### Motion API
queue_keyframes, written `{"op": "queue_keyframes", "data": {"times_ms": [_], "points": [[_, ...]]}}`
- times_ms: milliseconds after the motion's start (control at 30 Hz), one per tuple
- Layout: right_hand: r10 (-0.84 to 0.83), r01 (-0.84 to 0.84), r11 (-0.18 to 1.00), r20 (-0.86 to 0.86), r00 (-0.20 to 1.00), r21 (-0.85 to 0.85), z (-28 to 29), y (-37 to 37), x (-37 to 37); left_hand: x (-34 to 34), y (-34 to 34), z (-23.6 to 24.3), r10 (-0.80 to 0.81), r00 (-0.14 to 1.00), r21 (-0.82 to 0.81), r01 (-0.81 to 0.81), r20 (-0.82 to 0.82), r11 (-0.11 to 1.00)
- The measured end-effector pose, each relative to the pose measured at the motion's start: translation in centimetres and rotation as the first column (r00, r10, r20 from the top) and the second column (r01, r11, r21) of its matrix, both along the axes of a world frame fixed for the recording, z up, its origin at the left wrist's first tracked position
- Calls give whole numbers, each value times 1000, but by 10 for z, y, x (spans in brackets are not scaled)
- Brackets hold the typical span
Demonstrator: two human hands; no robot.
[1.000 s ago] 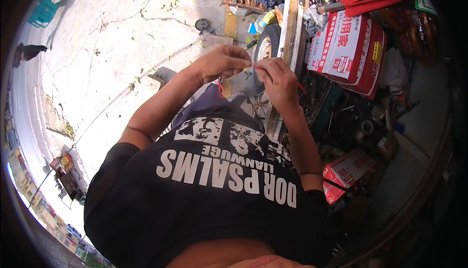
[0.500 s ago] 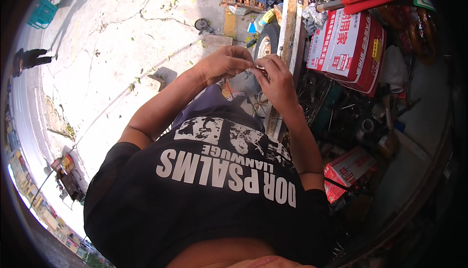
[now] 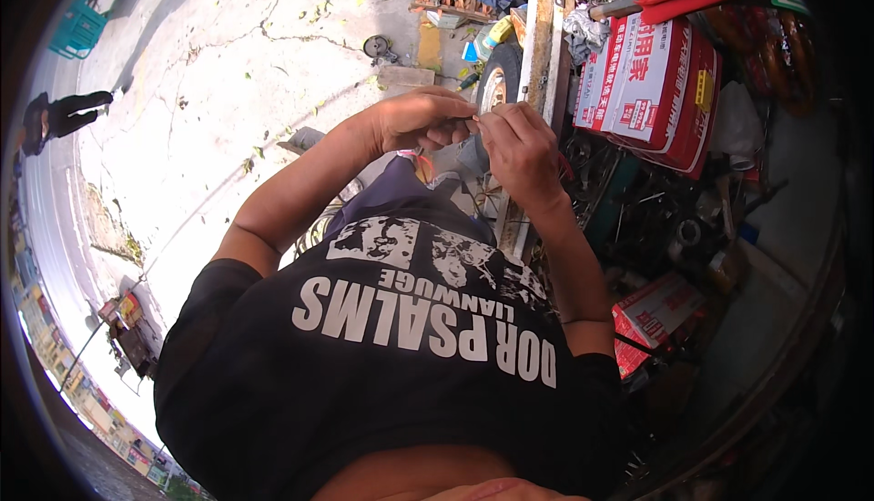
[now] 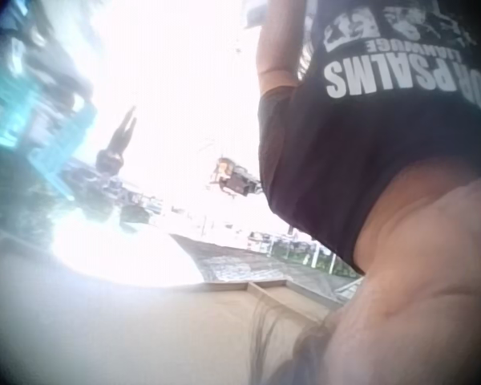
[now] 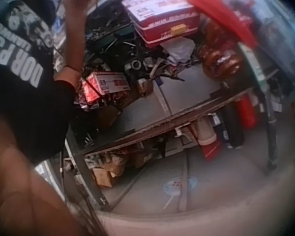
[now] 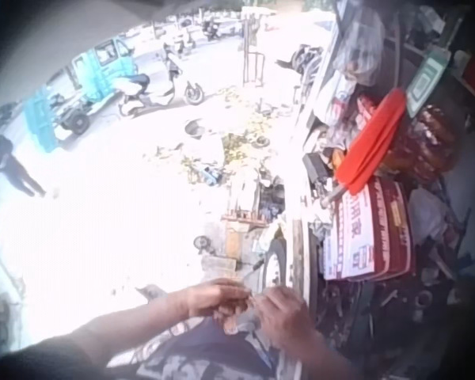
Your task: The person strips the insulation from red and black wires, twists the exposed ends together, and wraps the connection with electrical tape. The work is performed outdoors near a teal three-wheeled vehicle and a scooter.
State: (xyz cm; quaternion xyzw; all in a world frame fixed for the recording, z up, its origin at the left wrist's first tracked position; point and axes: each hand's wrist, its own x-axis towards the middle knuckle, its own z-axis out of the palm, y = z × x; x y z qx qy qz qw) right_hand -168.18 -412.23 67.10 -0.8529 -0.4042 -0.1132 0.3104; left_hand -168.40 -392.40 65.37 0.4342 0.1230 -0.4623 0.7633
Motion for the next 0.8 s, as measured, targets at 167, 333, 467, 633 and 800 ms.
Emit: {"op": "queue_keyframes", "data": {"times_ms": [167, 333, 467, 633, 800], "points": [[150, -139, 986, 115, 982, -95, 5, -11, 6, 7, 2, -1, -119, 981, -130, 100, -150, 986], [235, -212, 967, 168, 957, -142, 9, -18, 8, 8, 0, -3, -172, 965, -185, 136, -196, 973], [169, -166, 985, 54, 984, -48, 10, -19, 6, 8, -6, 8, -146, 989, -36, 147, 14, 989], [16, 37, 987, -321, 947, 157, -2, -20, -4, 2, -14, 7, -231, 774, 292, 63, 590, 954], [85, 247, 936, -841, 535, 252, 0, -21, -12, -2, -12, 23, -407, 232, 445, -145, 884, 884]]}}
